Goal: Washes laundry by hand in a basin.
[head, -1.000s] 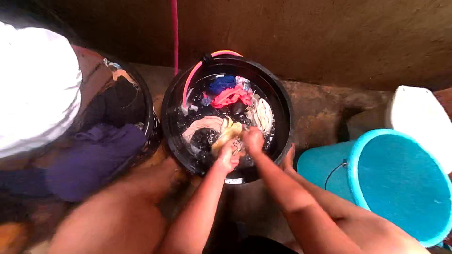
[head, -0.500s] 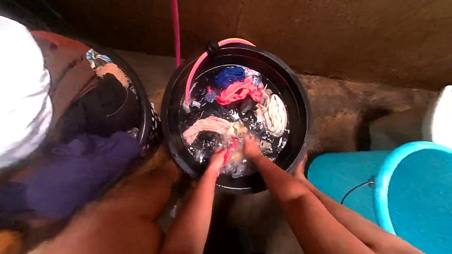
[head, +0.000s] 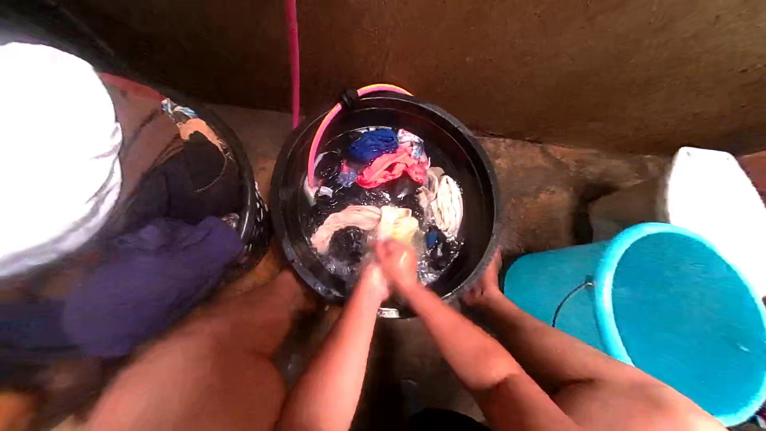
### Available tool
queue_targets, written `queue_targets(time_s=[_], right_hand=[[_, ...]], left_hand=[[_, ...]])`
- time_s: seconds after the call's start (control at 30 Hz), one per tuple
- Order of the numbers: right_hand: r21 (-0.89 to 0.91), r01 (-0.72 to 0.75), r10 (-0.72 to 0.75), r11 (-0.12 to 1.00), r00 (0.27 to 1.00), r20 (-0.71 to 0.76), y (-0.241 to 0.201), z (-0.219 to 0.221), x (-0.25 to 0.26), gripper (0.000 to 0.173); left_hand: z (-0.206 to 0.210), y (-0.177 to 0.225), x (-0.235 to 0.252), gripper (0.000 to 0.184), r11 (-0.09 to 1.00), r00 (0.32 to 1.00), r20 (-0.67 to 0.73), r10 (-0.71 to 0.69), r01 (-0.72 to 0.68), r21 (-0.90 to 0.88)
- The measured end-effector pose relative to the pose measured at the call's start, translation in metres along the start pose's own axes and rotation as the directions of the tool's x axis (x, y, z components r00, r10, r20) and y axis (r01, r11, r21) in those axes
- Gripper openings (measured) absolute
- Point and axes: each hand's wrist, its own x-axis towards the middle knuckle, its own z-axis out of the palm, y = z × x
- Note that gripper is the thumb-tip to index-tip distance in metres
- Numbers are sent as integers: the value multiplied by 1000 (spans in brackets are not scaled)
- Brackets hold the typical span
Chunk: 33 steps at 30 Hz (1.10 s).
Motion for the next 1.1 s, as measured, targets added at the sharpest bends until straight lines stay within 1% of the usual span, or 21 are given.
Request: queue_targets(time_s=[0.03,0.07,0.13,0.2,0.23,0.27,0.33,0.4,0.43,0.5,0.53,0.57,0.6,0.63,0.7,0.73,0.8,0.87,0.9,1.0,1.1], right_hand=[[52,-135,135,990,991,-9,10,-7,21,45],[100,-196,200,976,979,-35,17,-9,35,41],[158,-135,147,978,987,-69,10,0,17,36],[137,49,-33,989,993,-118,-11,10,-21,36],[100,119,-103,988,983,-150,-13,13,-30,36],[60,99,-92,993,989,-113,-8,8,-27,38],[-48,-115,113,992,993,-40,18,-18,14,46],[-109,-299,289,948,952,-98,55,-49,57,51],[-110,-339,322,934,935,-151,74,-57,70,55],[-48,-264,253,963,953,-168,94,-55,79,55],[-31,-158,155,987,985,-74,96,-44,73,51],[-48,-28,31,998,998,58,96,-27,65,47],[-92,101,-82,991,979,188,97,-7,59,46],[-156,190,-139,969,947,290,99,11,56,47],[-263,206,-91,942,915,393,105,29,59,52],[-316,171,-23,933,906,423,105,30,65,52],[-453,85,163,888,862,481,99,25,64,52],[-589,31,324,808,811,487,86,17,66,52],[-610,17,345,792,811,471,81,15,67,52],[-463,27,212,886,863,458,57,-4,60,45],[-98,139,-83,985,896,437,10,-71,22,29]], left_hand=[[32,25,-14,34,968,944,-226,-240,251,20],[47,38,-18,36,932,888,-321,-330,361,40],[40,40,-21,36,934,872,-367,-324,356,22],[18,30,-17,40,967,927,-274,-254,243,-75],[13,31,-18,42,969,939,-241,-245,242,-42],[17,38,-25,40,952,918,-255,-303,303,-40],[28,62,-27,36,902,860,-295,-417,432,-15],[21,82,-21,40,919,858,-336,-388,386,-74],[10,86,-15,43,941,845,-421,-331,329,-81],[-6,88,-3,56,964,824,-532,-194,262,54],[-8,80,2,63,946,842,-524,-127,261,190],[-7,68,6,70,876,874,-480,-78,290,385],[-3,58,9,76,715,904,-421,-70,340,611],[-3,48,11,79,482,925,-362,-116,372,794],[-5,33,13,87,85,918,-302,-258,333,939],[-8,31,14,90,-16,904,-290,-313,300,954],[-13,34,13,89,-59,881,-248,-402,246,967],[-14,44,13,85,-27,900,-189,-393,194,981],[-12,48,10,82,-37,916,-183,-357,182,983],[6,57,-4,83,-102,956,-210,-206,192,976],[17,61,-10,87,-3,971,-191,-144,193,981]])
